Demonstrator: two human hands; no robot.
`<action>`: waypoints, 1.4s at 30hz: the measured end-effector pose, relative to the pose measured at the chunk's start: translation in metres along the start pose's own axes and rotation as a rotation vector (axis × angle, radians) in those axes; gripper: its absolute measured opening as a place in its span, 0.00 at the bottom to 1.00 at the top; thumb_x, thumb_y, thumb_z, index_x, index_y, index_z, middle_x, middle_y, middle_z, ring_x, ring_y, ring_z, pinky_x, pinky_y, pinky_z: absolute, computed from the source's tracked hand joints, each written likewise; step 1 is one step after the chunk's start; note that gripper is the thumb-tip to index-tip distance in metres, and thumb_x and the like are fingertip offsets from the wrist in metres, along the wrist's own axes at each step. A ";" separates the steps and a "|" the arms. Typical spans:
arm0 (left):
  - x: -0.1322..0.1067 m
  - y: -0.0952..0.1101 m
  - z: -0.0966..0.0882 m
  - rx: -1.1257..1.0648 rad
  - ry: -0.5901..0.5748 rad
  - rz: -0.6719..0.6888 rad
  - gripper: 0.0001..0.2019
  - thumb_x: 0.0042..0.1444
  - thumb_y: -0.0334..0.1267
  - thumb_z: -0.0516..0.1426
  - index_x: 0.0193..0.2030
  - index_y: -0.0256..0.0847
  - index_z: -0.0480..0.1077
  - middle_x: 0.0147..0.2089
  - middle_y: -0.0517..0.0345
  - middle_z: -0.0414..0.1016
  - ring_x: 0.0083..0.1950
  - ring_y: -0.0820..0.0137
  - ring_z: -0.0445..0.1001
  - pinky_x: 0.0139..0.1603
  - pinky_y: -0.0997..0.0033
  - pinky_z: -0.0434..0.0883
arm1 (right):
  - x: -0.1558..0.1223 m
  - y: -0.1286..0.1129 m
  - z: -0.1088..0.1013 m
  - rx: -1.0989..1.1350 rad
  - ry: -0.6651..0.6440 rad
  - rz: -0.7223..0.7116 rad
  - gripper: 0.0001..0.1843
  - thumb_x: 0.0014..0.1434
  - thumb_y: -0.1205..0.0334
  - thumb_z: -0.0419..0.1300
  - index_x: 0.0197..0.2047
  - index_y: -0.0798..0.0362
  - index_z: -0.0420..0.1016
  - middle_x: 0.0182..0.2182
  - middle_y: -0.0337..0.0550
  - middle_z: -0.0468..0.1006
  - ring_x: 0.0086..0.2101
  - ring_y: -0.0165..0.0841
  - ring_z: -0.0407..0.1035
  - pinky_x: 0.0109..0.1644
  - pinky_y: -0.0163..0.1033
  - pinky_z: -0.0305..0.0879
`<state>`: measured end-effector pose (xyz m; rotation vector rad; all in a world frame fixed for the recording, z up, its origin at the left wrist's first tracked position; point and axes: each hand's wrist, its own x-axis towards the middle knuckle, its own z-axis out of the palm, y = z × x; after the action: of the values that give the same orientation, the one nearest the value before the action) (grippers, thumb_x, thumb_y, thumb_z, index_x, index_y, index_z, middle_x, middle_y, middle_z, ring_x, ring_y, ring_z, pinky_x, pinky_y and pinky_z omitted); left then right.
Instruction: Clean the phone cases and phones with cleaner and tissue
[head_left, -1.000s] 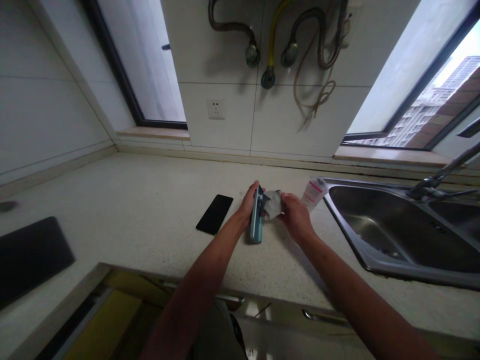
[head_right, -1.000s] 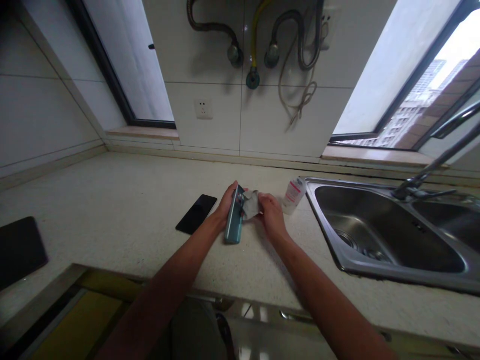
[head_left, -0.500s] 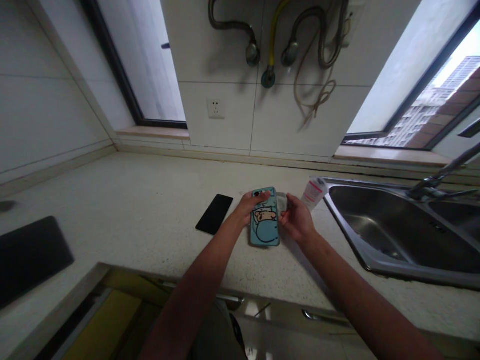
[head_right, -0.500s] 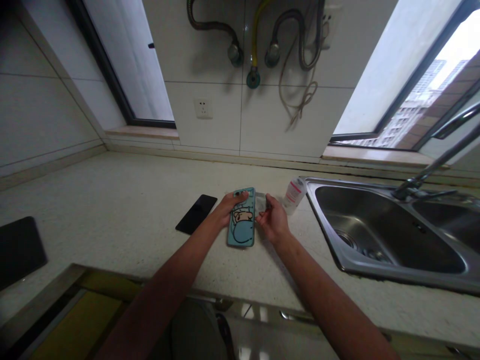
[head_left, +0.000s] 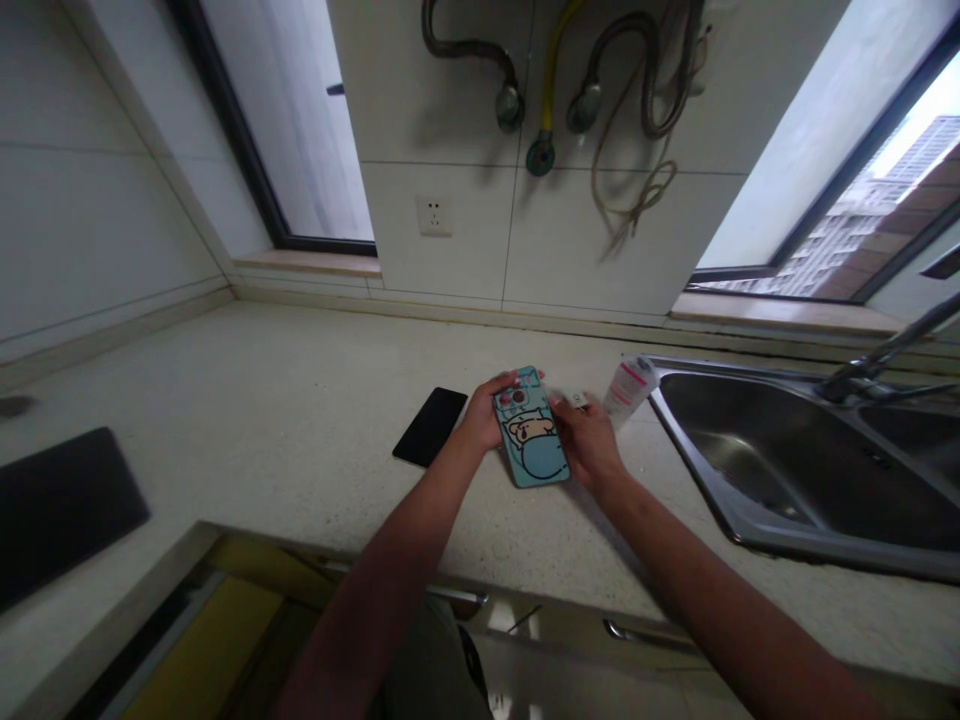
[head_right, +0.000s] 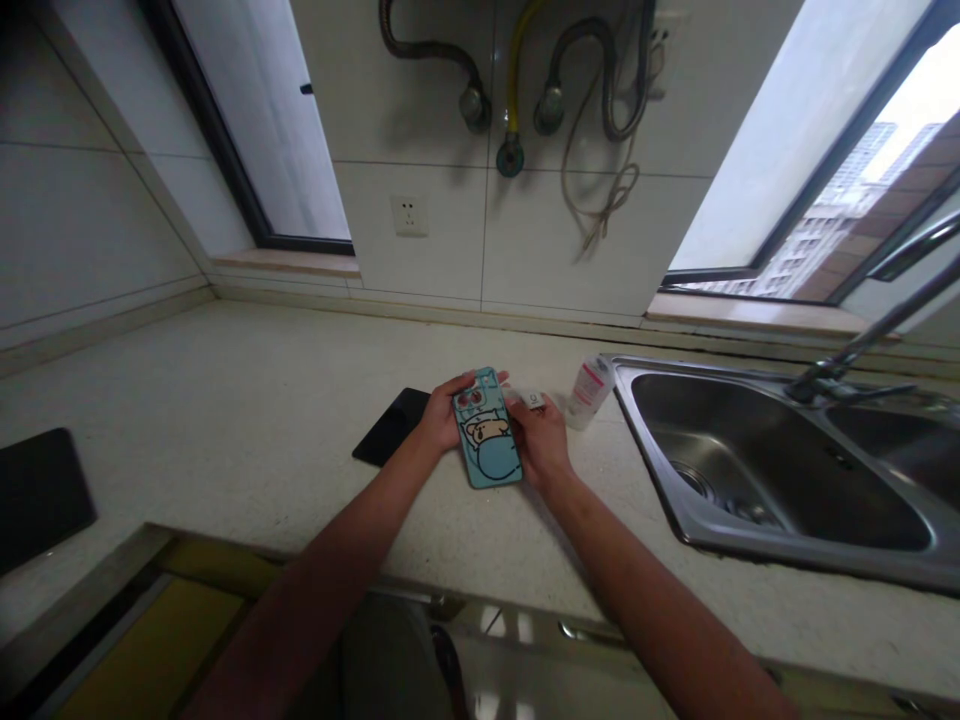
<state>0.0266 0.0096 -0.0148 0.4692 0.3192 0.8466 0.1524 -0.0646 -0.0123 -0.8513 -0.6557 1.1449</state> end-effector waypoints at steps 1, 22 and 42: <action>0.000 -0.002 0.001 -0.011 -0.023 -0.038 0.14 0.56 0.34 0.57 0.46 0.30 0.77 0.38 0.44 0.81 0.39 0.60 0.81 0.51 0.57 0.74 | 0.000 0.001 -0.001 0.003 0.013 -0.017 0.20 0.40 0.63 0.76 0.34 0.53 0.71 0.27 0.37 0.80 0.26 0.31 0.74 0.33 0.38 0.75; -0.002 -0.009 0.010 -0.026 -0.064 -0.214 0.21 0.67 0.46 0.49 0.41 0.30 0.76 0.29 0.46 0.79 0.31 0.61 0.80 0.42 0.58 0.76 | 0.003 -0.008 -0.013 -1.046 -0.077 -0.861 0.08 0.64 0.60 0.55 0.34 0.51 0.72 0.33 0.44 0.75 0.36 0.37 0.69 0.42 0.43 0.67; -0.006 -0.011 0.015 0.143 -0.084 0.011 0.36 0.65 0.62 0.41 0.52 0.30 0.73 0.45 0.36 0.80 0.43 0.58 0.80 0.48 0.61 0.73 | -0.007 -0.005 -0.003 -1.259 -0.617 -1.105 0.11 0.62 0.65 0.55 0.36 0.50 0.80 0.36 0.49 0.79 0.43 0.43 0.68 0.49 0.51 0.66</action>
<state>0.0367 -0.0055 -0.0071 0.6383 0.3010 0.8155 0.1551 -0.0727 -0.0097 -0.8788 -2.1316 -0.1932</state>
